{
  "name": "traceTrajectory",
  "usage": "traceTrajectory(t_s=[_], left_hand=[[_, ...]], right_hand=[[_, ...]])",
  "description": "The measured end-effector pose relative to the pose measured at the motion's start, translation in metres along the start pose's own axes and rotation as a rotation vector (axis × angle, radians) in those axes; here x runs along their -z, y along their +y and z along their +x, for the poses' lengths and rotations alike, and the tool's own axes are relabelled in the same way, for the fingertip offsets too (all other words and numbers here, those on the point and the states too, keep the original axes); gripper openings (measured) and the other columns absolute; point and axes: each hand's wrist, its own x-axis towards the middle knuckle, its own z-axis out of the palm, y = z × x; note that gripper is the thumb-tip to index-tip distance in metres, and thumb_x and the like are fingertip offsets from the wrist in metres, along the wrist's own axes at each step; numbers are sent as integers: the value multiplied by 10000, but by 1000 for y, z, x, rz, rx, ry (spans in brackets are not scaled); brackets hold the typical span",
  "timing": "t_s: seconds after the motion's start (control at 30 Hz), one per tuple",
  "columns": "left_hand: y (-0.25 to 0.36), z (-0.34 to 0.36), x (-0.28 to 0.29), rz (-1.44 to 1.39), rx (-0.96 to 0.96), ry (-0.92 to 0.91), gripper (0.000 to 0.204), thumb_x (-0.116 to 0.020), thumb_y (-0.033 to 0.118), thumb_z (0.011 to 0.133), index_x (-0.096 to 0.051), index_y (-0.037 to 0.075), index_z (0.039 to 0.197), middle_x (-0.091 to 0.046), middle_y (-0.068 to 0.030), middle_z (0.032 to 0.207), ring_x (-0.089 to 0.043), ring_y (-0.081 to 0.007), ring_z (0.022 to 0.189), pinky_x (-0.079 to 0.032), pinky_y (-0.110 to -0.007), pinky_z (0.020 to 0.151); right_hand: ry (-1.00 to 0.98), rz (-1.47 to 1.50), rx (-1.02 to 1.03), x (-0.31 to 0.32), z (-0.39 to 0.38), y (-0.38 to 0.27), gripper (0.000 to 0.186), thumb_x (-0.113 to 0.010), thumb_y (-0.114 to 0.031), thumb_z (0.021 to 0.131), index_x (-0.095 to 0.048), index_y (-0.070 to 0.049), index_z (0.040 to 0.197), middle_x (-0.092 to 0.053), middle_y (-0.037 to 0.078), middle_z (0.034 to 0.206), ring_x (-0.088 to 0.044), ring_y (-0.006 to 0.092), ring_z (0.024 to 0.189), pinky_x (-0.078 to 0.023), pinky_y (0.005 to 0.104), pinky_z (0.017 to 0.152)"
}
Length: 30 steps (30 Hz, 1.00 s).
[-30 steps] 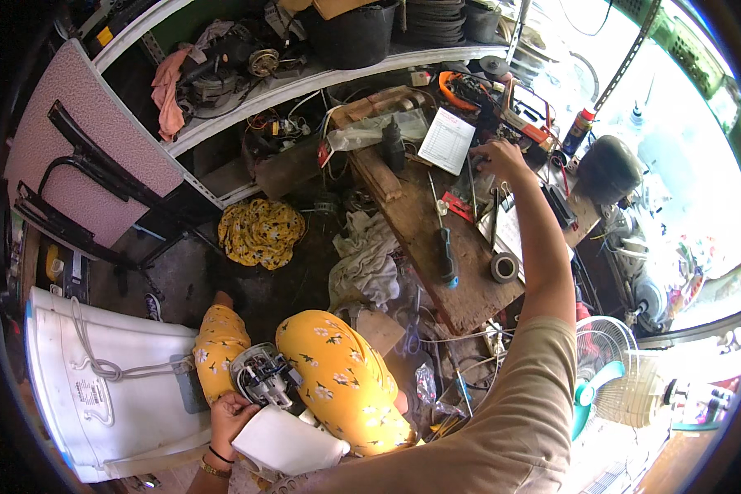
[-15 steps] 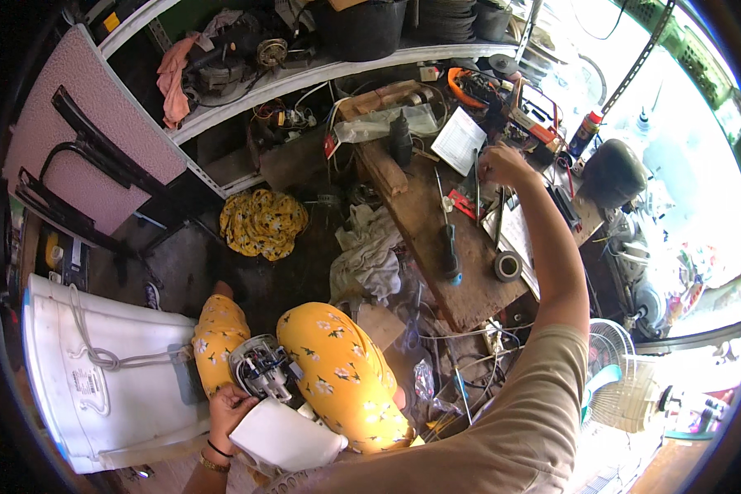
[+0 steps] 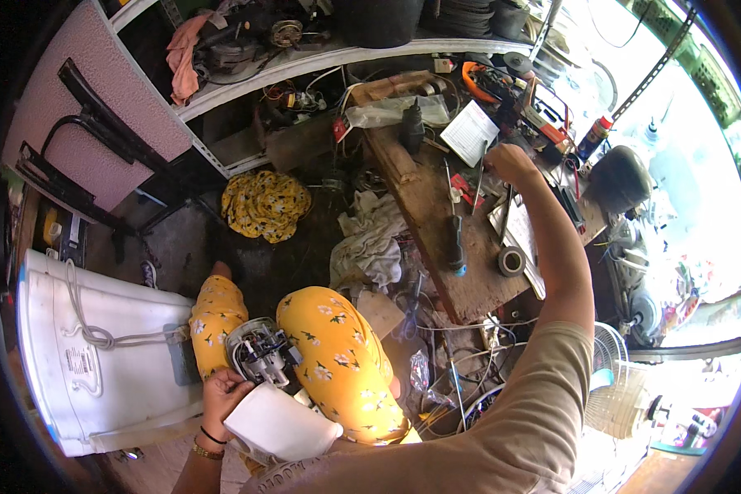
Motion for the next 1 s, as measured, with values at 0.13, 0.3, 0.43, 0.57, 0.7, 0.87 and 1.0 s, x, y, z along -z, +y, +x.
traceTrajectory(t_s=[0.13,0.3,0.43,0.57,0.7,0.87,1.0], left_hand=[[-9,-1,4,-3,-33,-2,148,-695,-64,814,-568,13,818,-656,-47,782,-608,-88,689,-499,-230,629],[-4,-3,5,9,-12,4,154,-703,-64,810,-569,11,821,-663,-55,800,-617,-91,709,-505,-232,647],[-4,-1,4,-32,-3,-3,159,-711,-61,806,-569,9,822,-665,-57,806,-622,-94,718,-507,-232,655],[-7,0,3,-44,-9,7,164,-722,-46,807,-569,10,819,-663,-54,792,-618,-91,703,-506,-231,644],[-13,1,7,-26,-17,5,168,-731,-37,803,-570,11,815,-661,-49,774,-615,-89,687,-502,-228,629],[-6,-2,6,-28,2,9,171,-733,-33,803,-568,11,812,-660,-45,765,-618,-90,684,-499,-225,621],[-5,0,4,-31,-8,-5,170,-729,-34,806,-565,10,814,-661,-48,769,-623,-91,695,-502,-228,623]], right_hand=[[13,50,-29,15,0,-9,109,-651,-161,772,-691,-99,853,-681,122,843,-662,328,843,-521,444,743],[-19,-302,-55,26,-1,-22,89,-622,-155,781,-695,-160,831,-689,68,851,-668,277,899,-516,420,789],[95,-287,-12,13,-4,-16,88,-596,-139,793,-681,-159,807,-684,50,847,-661,258,929,-507,412,815],[71,-194,2,5,-4,-8,103,-572,-117,809,-670,-146,817,-671,73,799,-678,288,825,-531,421,723],[87,-171,-26,3,-11,-15,86,-575,-118,810,-659,-135,827,-660,87,761,-677,318,717,-533,434,622],[343,-177,-46,10,-5,-28,83,-582,-103,799,-656,-133,822,-676,56,842,-666,271,868,-513,423,750],[274,-163,-171,-5,1,-9,93,-589,-84,782,-647,-126,841,-673,33,910,-622,242,960,-482,413,842]])
